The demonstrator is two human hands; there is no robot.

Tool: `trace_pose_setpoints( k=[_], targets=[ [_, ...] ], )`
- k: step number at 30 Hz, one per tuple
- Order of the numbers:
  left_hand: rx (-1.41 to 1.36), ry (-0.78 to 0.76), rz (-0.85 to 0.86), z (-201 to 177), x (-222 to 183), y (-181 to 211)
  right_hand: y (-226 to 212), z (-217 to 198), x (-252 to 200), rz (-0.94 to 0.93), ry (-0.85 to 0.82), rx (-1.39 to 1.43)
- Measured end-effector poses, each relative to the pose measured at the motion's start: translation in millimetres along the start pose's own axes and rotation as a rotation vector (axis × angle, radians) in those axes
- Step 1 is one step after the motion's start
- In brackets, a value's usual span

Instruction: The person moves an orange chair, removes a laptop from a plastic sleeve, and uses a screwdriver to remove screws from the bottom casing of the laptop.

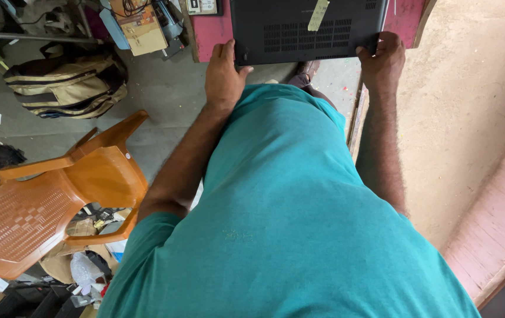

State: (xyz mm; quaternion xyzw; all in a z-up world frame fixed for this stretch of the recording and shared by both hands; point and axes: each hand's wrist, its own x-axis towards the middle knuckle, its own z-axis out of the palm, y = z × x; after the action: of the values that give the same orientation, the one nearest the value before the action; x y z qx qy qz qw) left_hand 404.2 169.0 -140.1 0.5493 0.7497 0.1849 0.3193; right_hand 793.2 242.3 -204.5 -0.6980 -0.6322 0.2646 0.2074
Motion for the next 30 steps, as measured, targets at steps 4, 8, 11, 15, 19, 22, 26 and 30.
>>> trace_pose_setpoints(
  k=[4, 8, 11, 15, 19, 22, 26, 30],
  targets=[
    [0.088, 0.026, 0.126, 3, 8, -8, 3, -3, 2, -0.009, -0.021, -0.043],
    [0.226, -0.006, 0.248, 8, 9, -20, -3, -5, 1, -0.033, -0.017, -0.073],
    [0.283, -0.035, 0.300, 9, 6, -26, -7, -6, 1, 0.049, -0.029, -0.009],
    [0.287, -0.030, 0.324, 5, 4, -22, -6, -6, 2, 0.006, -0.022, -0.067],
    [0.341, 0.034, 0.383, -6, 7, -9, -5, -4, 3, 0.029, -0.036, -0.059],
    [0.363, 0.120, 0.510, -14, 12, 4, -6, -4, 3, 0.040, -0.032, -0.056],
    [0.392, 0.099, 0.624, -14, 20, 22, -10, -5, 0, 0.001, -0.005, -0.040],
    [0.394, 0.022, 0.676, -16, 25, 33, -13, -2, -1, 0.026, 0.034, 0.055]
  ],
)
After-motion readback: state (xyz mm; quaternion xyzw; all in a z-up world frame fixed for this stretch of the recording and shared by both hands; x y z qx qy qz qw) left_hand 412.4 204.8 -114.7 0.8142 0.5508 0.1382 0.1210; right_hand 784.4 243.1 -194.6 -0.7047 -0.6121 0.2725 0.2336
